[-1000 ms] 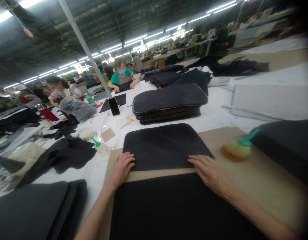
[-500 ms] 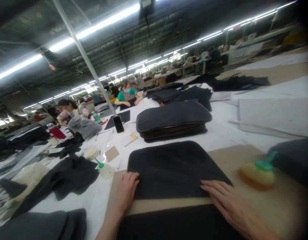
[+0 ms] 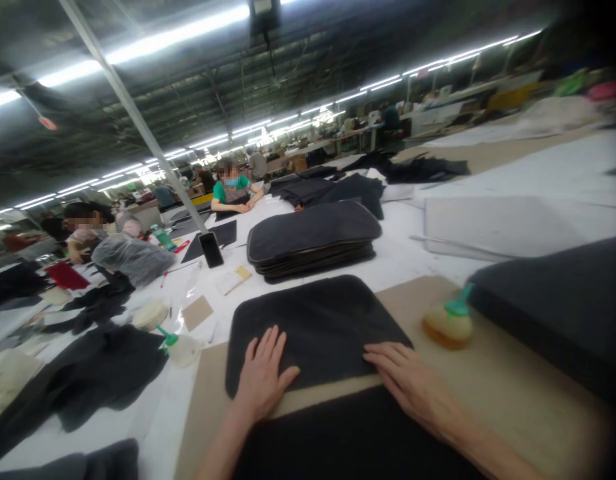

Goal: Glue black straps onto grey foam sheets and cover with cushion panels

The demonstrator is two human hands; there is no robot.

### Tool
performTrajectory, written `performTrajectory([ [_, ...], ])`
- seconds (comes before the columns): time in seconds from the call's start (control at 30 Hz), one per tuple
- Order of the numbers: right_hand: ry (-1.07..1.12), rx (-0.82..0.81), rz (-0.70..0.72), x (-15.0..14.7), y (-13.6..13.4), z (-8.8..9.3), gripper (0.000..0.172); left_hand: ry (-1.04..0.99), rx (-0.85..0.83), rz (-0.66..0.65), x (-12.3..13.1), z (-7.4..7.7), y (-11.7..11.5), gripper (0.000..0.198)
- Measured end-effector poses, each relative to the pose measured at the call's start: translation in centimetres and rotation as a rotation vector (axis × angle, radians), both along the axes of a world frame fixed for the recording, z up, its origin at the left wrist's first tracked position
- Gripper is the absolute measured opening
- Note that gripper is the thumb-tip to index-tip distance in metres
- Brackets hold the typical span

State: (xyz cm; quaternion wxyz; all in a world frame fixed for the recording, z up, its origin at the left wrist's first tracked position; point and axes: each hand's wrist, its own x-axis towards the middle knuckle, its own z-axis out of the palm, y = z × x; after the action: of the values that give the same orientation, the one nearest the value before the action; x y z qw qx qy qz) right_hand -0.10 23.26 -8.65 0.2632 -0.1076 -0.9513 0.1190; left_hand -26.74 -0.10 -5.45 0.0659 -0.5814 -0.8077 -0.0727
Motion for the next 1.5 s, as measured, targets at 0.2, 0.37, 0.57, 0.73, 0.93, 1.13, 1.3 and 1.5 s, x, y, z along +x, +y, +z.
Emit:
performTrajectory([
  [0.2, 0.010, -0.068, -0.013, 0.2, -1.1, 2.0, 0.030, 0.058, -0.026, 0.182, -3.5, -1.8, -0.3, 0.066],
  [0.37, 0.051, -0.077, -0.011, 0.4, -1.1, 1.3, 0.028, 0.089, -0.101, 0.203, -3.5, -1.7, -0.4, 0.069],
  [0.57, -0.020, -0.064, -0.029, 0.7, -1.6, 2.2, 0.027, 0.143, -0.202, 0.238, -3.0, -2.1, -0.9, 0.075],
  [0.73, -0.045, -0.074, 0.033, -1.4, -4.7, 5.1, 0.036, 0.203, -0.232, 0.223, -3.6, -2.8, -1.1, 0.073],
  [0.93, -0.193, -0.050, 0.271, -6.0, -3.2, 3.3, 0.067, 0.263, -0.296, 0.149, -3.9, -2.8, -1.5, 0.063],
  [1.13, -0.221, 0.072, 0.064, -5.0, 2.8, 1.7, 0.065, 0.256, -0.260, 0.138, -4.0, -2.9, -1.6, 0.062],
  [1.3, -0.198, 0.083, -0.166, -3.2, 4.7, 1.3, 0.064, 0.193, -0.226, 0.146, -3.5, -2.2, -1.4, 0.062],
  [1.5, -0.167, 0.062, -0.409, -5.4, 5.8, 0.5, 0.067, 0.182, -0.259, 0.195, -3.0, -1.8, -1.1, 0.068],
])
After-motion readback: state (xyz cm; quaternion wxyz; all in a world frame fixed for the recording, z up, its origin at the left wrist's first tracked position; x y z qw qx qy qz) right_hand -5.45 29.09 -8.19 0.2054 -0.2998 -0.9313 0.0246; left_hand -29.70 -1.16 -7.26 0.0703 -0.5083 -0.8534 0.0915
